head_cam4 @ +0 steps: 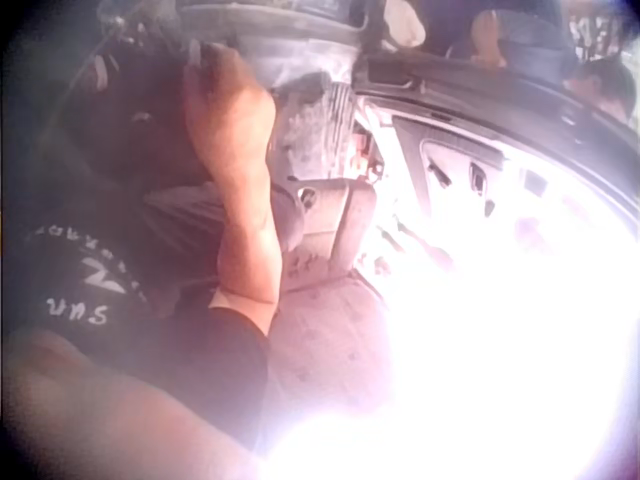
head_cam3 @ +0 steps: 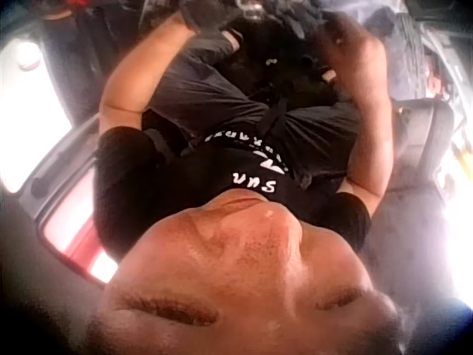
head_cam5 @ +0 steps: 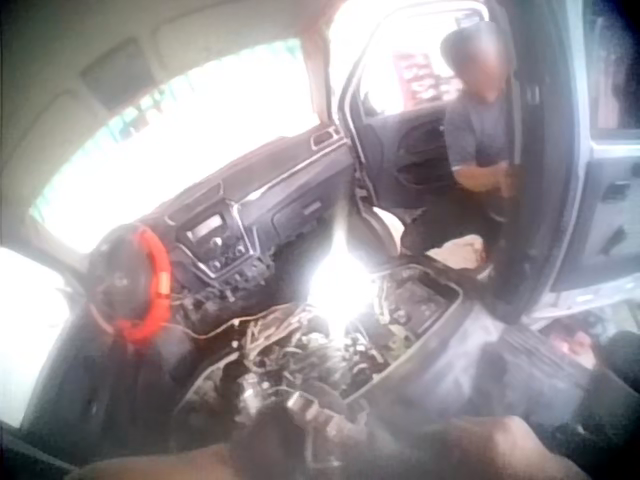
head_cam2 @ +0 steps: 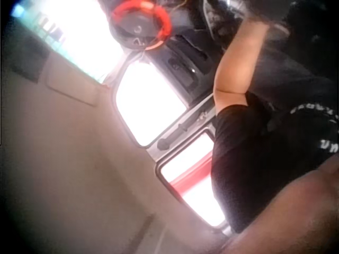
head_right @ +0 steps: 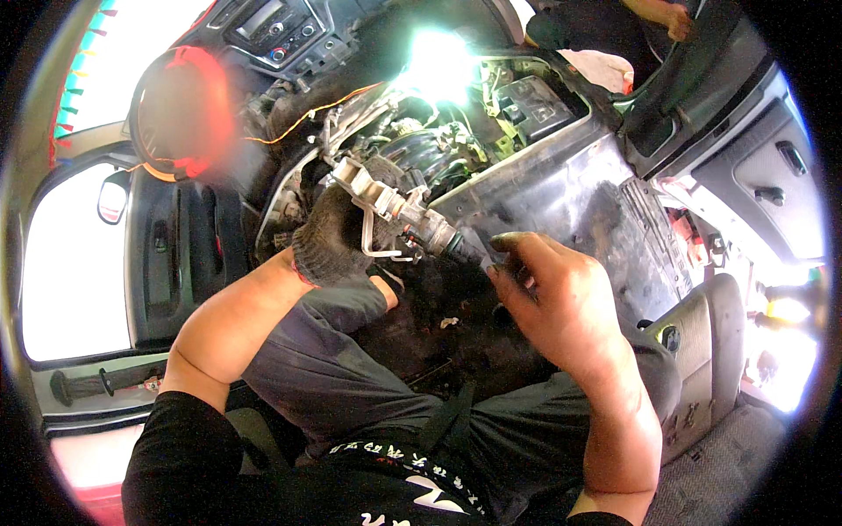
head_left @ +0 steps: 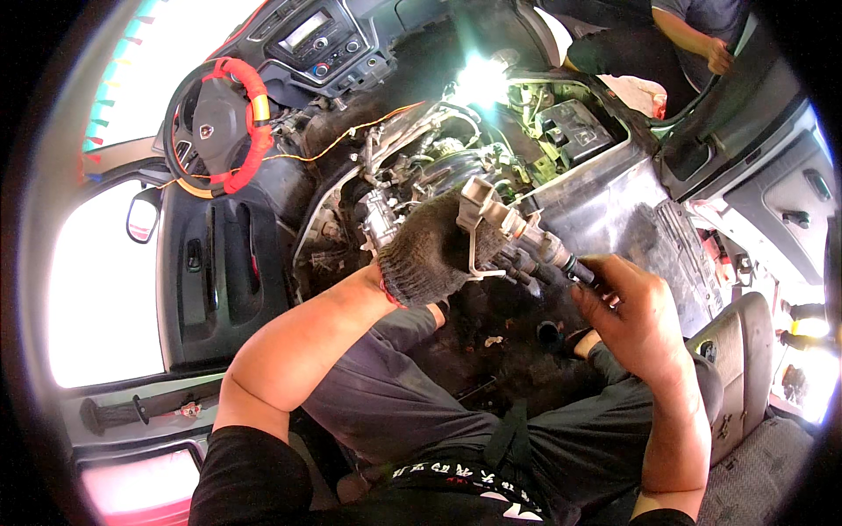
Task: The person is sitting on the floor of a car's cabin, working on the exposed dashboard area. They use a flashlight to illuminate the internal components and manipulate various wires and mechanical parts with gloved hands. Another person is visible outside the vehicle, occasionally reaching in to assist.
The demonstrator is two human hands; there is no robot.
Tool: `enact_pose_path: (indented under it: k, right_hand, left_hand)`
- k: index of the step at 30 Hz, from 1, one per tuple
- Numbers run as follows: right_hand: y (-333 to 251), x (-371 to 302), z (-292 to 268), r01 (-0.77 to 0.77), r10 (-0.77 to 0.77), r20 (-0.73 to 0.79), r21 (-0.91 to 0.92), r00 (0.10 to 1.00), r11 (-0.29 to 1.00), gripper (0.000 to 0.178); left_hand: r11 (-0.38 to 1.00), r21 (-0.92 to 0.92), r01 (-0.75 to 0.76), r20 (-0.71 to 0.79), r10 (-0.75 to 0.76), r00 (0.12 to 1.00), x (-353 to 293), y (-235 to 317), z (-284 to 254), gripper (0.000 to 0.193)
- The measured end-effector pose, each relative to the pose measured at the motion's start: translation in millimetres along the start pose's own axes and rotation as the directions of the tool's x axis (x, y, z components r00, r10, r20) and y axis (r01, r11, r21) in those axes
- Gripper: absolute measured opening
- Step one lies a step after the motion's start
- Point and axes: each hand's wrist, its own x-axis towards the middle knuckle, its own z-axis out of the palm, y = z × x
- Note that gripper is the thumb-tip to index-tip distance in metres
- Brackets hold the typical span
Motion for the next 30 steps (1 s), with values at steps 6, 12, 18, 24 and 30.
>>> enact_pose_path:
  k: [6, 12, 18, 24, 30]
  right_hand:
    - [0, -1, -4, -0.032, 0.039, -0.078, 0.093, 0.996, 0.995, 0.027]
    - [-4, -2, -21, -0.127, 0.211, -0.091, 0.555, 0.973, 0.822, 0.034]
    - [-6, -5, -20, 0.026, -0.072, 0.074, 0.489, 0.995, 0.872, 0.047]
    - [-2, -2, -17, 0.157, -0.210, 0.076, 0.435, 0.975, 0.887, 0.046]
    - [-6, -2, -15, 0.194, -0.281, 0.202, 0.366, 0.938, 0.910, 0.036]
  left_hand:
    - [0.967, 0.227, -0.116, -0.038, 0.127, 0.991, 4, -3, 0, 0.018]
    - [0.957, 0.280, -0.071, -0.017, 0.079, 0.997, 3, -4, 5, 0.020]
    - [0.983, -0.176, -0.043, 0.035, 0.050, 0.998, 3, -5, 7, 0.029]
    - [0.993, -0.112, -0.043, 0.092, 0.054, 0.994, 8, 3, 3, 0.052]
    - [0.993, -0.060, -0.102, 0.117, 0.109, 0.987, 2, 0, 14, 0.039]
